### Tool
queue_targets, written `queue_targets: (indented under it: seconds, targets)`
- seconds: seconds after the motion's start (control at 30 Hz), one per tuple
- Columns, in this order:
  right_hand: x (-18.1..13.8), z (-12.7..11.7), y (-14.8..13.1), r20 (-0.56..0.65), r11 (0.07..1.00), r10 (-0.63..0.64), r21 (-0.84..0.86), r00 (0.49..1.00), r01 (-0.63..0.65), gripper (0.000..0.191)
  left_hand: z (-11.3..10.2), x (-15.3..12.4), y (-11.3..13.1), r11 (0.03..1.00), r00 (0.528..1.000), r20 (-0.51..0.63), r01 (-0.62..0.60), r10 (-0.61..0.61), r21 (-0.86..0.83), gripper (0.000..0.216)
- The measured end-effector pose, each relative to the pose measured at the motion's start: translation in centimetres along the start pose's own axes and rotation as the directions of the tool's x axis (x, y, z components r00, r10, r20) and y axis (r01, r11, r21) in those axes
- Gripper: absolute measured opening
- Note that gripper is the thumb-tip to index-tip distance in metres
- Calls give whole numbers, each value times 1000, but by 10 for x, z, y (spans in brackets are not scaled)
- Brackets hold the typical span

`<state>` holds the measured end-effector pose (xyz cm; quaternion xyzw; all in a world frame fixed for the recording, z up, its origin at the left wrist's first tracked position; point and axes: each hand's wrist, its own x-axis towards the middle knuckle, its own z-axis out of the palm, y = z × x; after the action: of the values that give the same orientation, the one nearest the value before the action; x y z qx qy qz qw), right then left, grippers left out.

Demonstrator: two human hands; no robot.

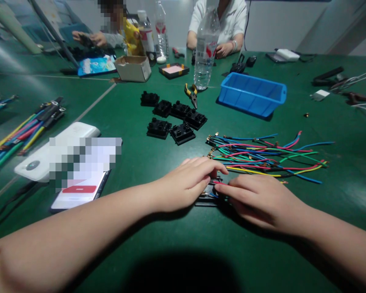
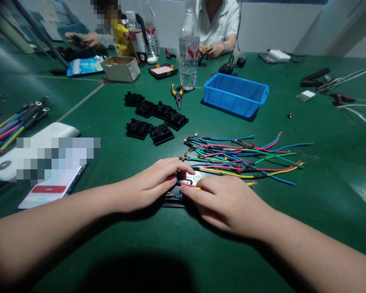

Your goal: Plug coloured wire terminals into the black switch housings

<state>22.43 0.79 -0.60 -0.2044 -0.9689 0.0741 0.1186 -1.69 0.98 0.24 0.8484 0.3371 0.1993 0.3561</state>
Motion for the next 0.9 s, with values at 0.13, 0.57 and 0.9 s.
queue_targets:
  seconds: [0.13,0.57,0.9]
  targets:
    - [-1,2,1,-44,999,-21,-41,999,19,39,1,-1,0,998,998,-58,23,-20,51,28]
    - [-1,3,3,-212,969,-54,-245,976,0,37,1,0,2,949,955,-160,207,-248,-239,36]
    - [-1,6,2,-176,970,130,-182,976,-162,15,0,-3,1,944,976,-140,119,-168,-307,42]
